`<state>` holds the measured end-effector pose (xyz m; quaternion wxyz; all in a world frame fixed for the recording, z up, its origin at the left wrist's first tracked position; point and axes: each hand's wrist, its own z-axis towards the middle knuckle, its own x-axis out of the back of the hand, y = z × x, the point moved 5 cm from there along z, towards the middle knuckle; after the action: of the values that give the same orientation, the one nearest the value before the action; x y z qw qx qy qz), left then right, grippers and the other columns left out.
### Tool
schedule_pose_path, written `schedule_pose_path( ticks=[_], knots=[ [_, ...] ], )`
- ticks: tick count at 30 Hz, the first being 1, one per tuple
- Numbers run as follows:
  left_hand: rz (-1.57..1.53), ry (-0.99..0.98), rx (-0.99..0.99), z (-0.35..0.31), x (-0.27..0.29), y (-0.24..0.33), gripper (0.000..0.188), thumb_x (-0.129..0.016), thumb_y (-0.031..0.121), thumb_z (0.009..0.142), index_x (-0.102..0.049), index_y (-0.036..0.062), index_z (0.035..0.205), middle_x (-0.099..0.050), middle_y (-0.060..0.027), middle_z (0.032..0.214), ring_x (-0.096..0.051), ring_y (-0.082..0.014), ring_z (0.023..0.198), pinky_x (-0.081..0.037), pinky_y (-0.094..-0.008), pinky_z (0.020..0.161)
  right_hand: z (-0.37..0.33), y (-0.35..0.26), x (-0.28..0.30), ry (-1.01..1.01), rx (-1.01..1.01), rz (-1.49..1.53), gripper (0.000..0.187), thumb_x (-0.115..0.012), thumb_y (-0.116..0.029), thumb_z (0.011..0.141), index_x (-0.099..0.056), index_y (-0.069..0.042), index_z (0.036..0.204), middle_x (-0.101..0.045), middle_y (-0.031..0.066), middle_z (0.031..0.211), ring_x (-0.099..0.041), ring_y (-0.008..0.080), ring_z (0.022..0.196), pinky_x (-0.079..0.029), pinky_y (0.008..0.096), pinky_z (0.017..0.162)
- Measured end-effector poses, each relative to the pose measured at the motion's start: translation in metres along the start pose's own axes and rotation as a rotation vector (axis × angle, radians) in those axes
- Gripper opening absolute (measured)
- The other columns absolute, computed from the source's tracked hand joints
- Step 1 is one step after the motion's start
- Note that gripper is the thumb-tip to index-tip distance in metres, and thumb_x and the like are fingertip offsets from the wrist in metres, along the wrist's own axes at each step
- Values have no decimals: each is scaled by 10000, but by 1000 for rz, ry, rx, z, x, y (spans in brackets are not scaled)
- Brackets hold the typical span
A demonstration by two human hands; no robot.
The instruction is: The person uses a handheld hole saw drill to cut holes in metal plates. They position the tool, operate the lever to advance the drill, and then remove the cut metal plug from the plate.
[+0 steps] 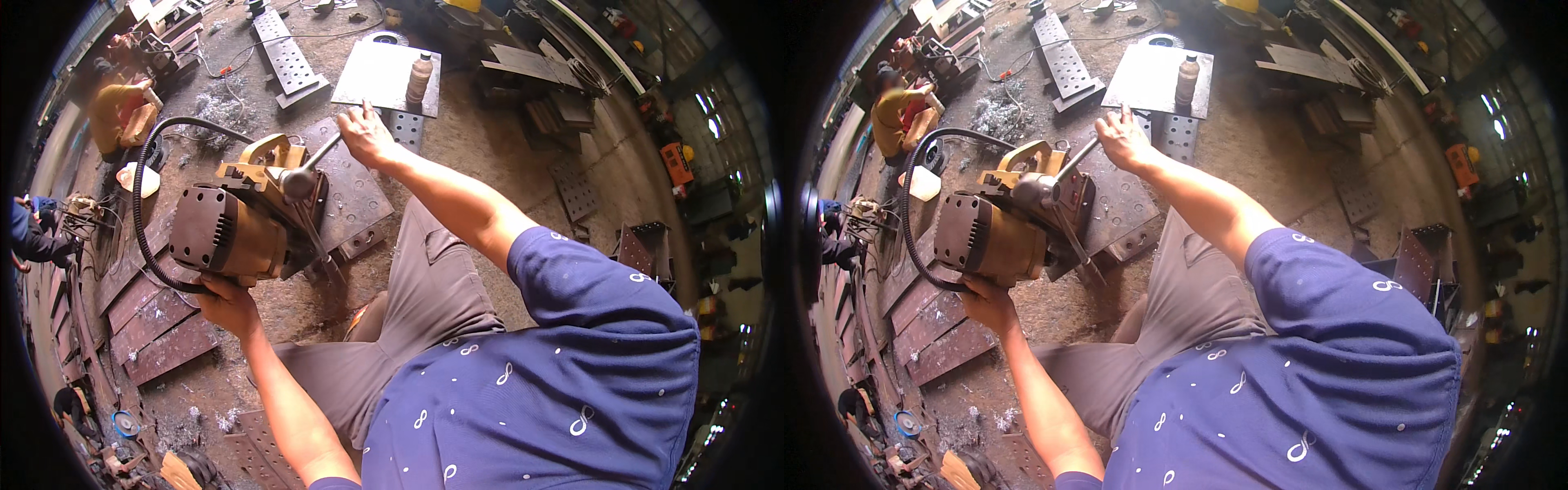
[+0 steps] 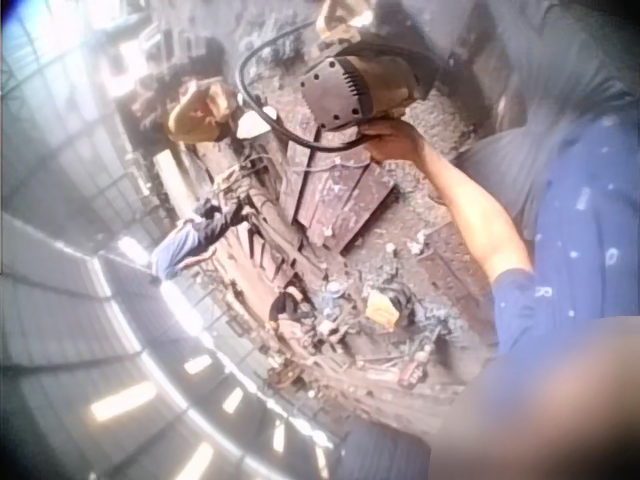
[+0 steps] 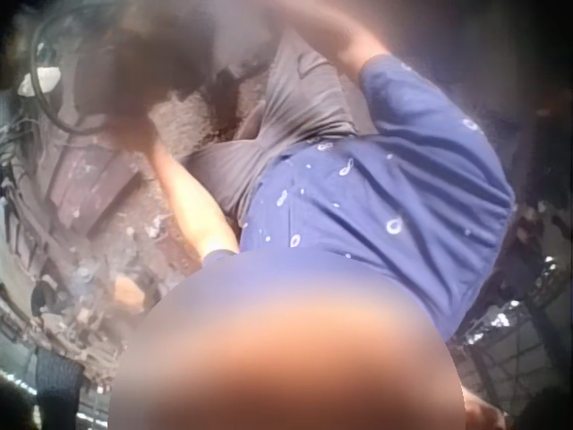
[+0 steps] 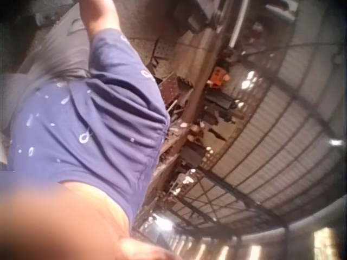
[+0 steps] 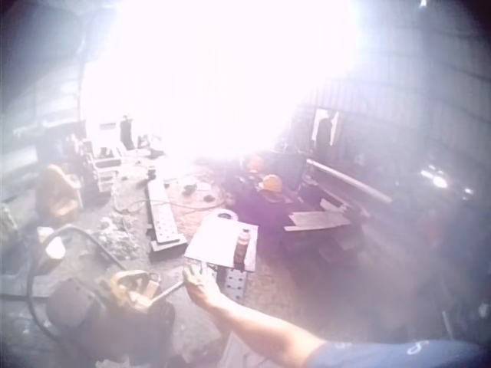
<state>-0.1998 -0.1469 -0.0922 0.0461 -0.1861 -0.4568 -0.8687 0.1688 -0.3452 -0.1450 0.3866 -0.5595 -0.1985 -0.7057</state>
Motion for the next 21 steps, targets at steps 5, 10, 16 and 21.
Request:
schedule_pose_path(
  ticks=[5, 10, 16, 21],
  knots=[
    [-44, 20, -25, 3, -1, -5, 424, -476, 310, 1098, -603, -74, 972, -675, -227, 831, -648, -272, 731, -519, -408, 668, -4, -6, 10, 92, -20, -44, 337, -548, -85, 944, -574, -33, 1276, -528, 292, 1387, -286, 646, 1438, -366, 648, 1151],
    [-124, -16, -22, 8, -2, -3, 424, -479, 306, 1094, -602, -76, 955, -671, -210, 818, -638, -244, 724, -515, -403, 649, -13, -6, 13, 59, -59, -91, 332, -549, -65, 936, -585, -50, 1266, -489, 298, 1443, -252, 653, 1453, -381, 645, 1144],
    [-122, -6, 4, 7, -5, -16, 433, -477, 316, 1096, -605, -70, 947, -664, -180, 812, -621, -214, 720, -508, -381, 628, -10, -8, 17, 130, -34, -49, 318, -555, -74, 926, -606, -66, 1240, -474, 290, 1475, -247, 637, 1464, -338, 653, 1163],
    [-105, -4, -17, 8, -5, -18, 435, -461, 319, 1097, -602, -59, 936, -673, -200, 823, -637, -236, 704, -506, -384, 622, -8, -3, 19, 124, -38, -49, 342, -569, -89, 919, -612, -73, 1258, -442, 281, 1523, -182, 634, 1486, -290, 665, 1187]
  ],
)
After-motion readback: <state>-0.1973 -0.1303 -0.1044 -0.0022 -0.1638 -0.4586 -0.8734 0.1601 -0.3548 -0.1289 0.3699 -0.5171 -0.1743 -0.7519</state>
